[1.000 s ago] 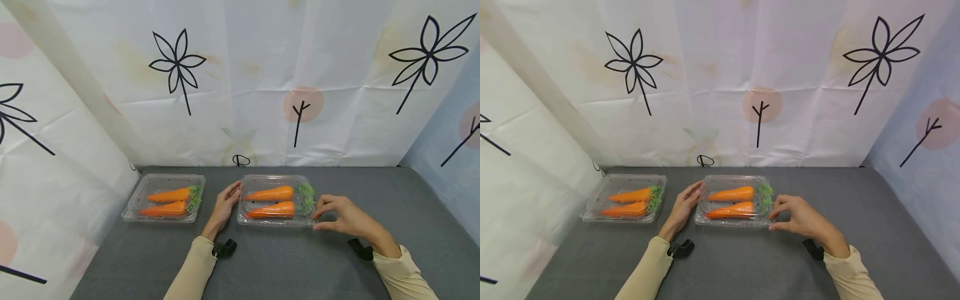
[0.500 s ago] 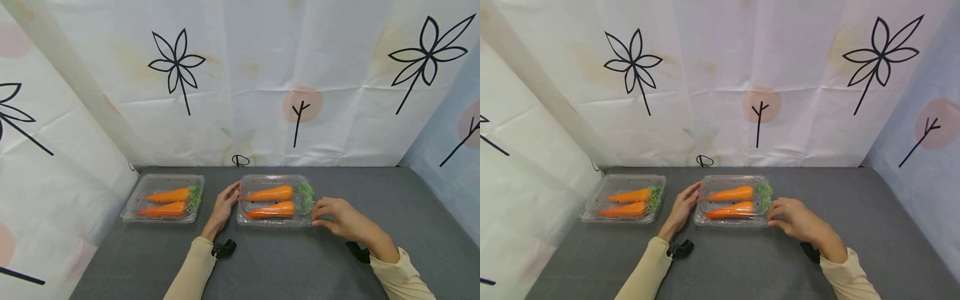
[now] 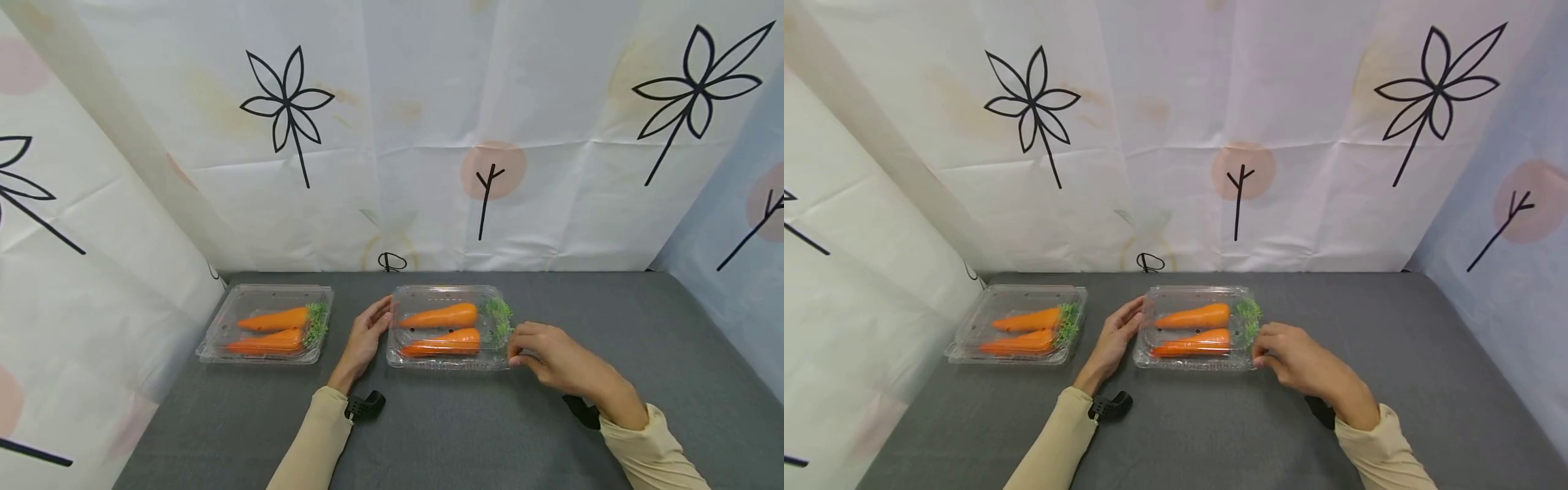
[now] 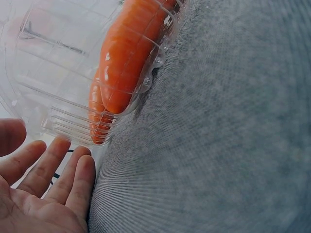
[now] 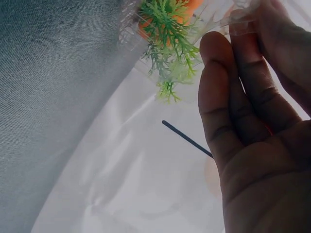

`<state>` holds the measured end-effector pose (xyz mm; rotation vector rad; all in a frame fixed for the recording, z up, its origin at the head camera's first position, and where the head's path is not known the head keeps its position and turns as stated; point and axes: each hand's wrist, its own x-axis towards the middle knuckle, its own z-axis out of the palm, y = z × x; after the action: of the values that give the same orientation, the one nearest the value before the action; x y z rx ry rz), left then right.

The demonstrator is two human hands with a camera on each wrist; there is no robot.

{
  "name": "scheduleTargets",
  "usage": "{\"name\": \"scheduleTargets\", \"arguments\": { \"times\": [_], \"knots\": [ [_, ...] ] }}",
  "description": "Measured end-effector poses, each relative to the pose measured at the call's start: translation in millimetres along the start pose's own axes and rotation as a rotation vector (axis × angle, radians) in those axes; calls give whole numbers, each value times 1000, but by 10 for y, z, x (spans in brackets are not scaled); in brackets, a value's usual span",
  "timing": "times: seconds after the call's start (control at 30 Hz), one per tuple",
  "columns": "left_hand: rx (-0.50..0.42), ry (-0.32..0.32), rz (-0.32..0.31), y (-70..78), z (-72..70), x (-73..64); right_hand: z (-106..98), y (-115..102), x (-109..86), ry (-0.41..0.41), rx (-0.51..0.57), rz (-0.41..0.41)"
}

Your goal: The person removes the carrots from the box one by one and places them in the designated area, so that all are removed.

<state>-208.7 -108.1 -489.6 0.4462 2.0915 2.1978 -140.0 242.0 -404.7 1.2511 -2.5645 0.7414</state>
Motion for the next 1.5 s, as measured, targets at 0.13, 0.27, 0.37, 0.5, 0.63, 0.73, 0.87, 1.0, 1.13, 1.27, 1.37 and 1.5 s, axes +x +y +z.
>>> {"name": "scheduleTargets", "arguments": {
  "times": [0.13,0.27,0.37,0.5,0.63,0.73,0.87,1.0,1.13,1.27,1.37,1.5],
  "knots": [
    [4,-4,4,-9,-2,-2,15,-10,0,5,1,0],
    [7,5,-2,-19,0,4,23,-13,-4,4,8,13],
    [7,15,-10,-26,5,9,12,-18,-8,-4,23,16],
    [11,19,-18,-30,14,11,-33,-39,-12,16,55,-3],
    [25,18,-12,-34,21,4,-87,-52,-16,84,92,-34],
    [35,16,-13,-32,21,-3,-118,-51,-5,150,99,-47],
    [44,28,-15,-17,16,1,-159,-37,28,247,75,-40],
    [25,41,-17,-12,5,18,-211,-19,88,315,72,-8],
    [-16,41,-17,-12,-4,22,-268,13,208,375,56,1],
    [-23,19,-3,-11,-13,18,-335,57,358,423,87,36],
    [-17,9,5,-14,-15,16,-389,78,457,427,129,93],
    [-18,3,18,-8,-1,22,-436,80,526,402,165,158]
  ]
}}
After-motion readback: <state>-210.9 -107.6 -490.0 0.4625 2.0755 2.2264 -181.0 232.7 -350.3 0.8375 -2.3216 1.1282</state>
